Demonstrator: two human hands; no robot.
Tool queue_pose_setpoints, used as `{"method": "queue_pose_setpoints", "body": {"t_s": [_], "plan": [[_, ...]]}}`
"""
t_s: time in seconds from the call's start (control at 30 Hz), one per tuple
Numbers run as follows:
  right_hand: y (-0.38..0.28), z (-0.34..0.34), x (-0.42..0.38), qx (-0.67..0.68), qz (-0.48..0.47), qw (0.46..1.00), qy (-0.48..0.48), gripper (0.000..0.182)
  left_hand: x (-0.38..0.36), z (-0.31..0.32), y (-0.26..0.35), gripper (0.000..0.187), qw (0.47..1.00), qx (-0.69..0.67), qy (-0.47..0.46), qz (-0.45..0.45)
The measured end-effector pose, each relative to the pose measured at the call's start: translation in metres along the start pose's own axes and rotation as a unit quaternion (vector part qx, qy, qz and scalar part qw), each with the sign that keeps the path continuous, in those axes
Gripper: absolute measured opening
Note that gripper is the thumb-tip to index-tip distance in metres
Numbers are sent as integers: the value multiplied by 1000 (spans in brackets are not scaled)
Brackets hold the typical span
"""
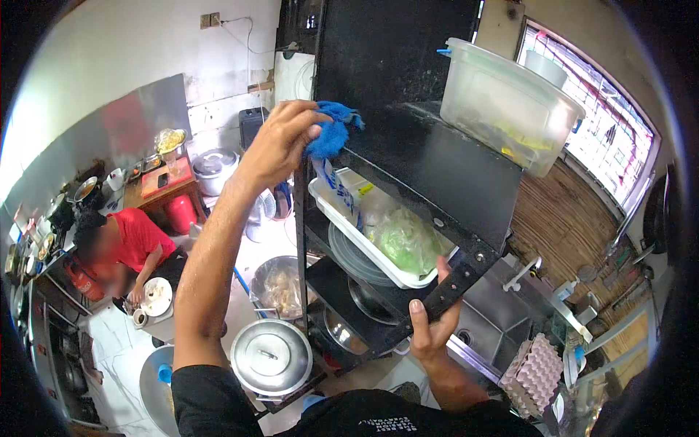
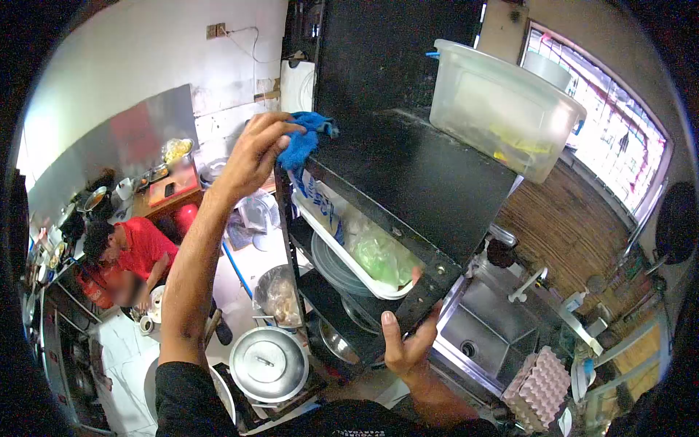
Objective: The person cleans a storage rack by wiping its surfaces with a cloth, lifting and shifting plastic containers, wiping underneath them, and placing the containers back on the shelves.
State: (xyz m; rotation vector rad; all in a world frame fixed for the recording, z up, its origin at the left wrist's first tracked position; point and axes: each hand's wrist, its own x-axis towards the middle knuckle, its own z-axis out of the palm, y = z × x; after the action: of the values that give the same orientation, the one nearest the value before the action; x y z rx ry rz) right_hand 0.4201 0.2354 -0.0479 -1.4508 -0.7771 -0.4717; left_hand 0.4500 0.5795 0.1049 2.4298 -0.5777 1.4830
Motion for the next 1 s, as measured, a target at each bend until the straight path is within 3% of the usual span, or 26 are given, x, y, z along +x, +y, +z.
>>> {"method": "queue_pose_setpoints", "body": {"t_s": [0.13,0.23,0.33,0.37,0.43,0.47,0.5,0.57,0.67,0.7,0.8,0.83,0.9,0.93,0.97,1.0], "plan": [[4,-2,-2,-18,-7,1000,0,71,7,-2,-5,17,999,-17,-16,-40],[7,-5,-3,-31,-9,999,-1,70,22,-9,11,18,993,-20,-93,-67],[4,-9,-2,-53,17,998,-23,72,45,2,49,22,985,-74,-151,35],[2,-9,-3,-63,24,998,-21,73,58,0,70,25,968,-119,-211,62],[2,-8,-4,-82,37,996,-17,73,70,17,111,31,942,-196,-245,122],[3,0,-4,-1,51,998,25,71,80,17,133,35,917,-233,-296,134],[7,-1,-6,-11,52,998,23,71,90,22,149,39,890,-273,-333,150],[16,-5,-11,-32,57,998,19,70,104,42,157,41,858,-309,-365,186],[12,-6,-6,-40,21,999,22,64,124,68,117,43,851,-284,-408,169],[16,-8,-7,-61,3,998,22,60,132,75,93,45,867,-209,-423,162],[25,-8,-10,-72,-12,997,37,49,151,108,-1,49,865,-124,-486,-8],[25,-8,-10,-83,-9,996,29,50,155,120,-35,48,869,-101,-484,9],[21,-11,-10,-107,1,994,16,52,165,126,-46,46,863,13,-491,-118],[17,-14,-4,-140,-25,990,3,55,171,132,-56,45,862,43,-493,-113],[24,-12,-13,-95,28,995,3,59,169,145,-77,44,877,45,-462,-127],[25,-12,-12,-120,-5,993,-2,61,173,150,-76,41,861,99,-473,-157]]}}
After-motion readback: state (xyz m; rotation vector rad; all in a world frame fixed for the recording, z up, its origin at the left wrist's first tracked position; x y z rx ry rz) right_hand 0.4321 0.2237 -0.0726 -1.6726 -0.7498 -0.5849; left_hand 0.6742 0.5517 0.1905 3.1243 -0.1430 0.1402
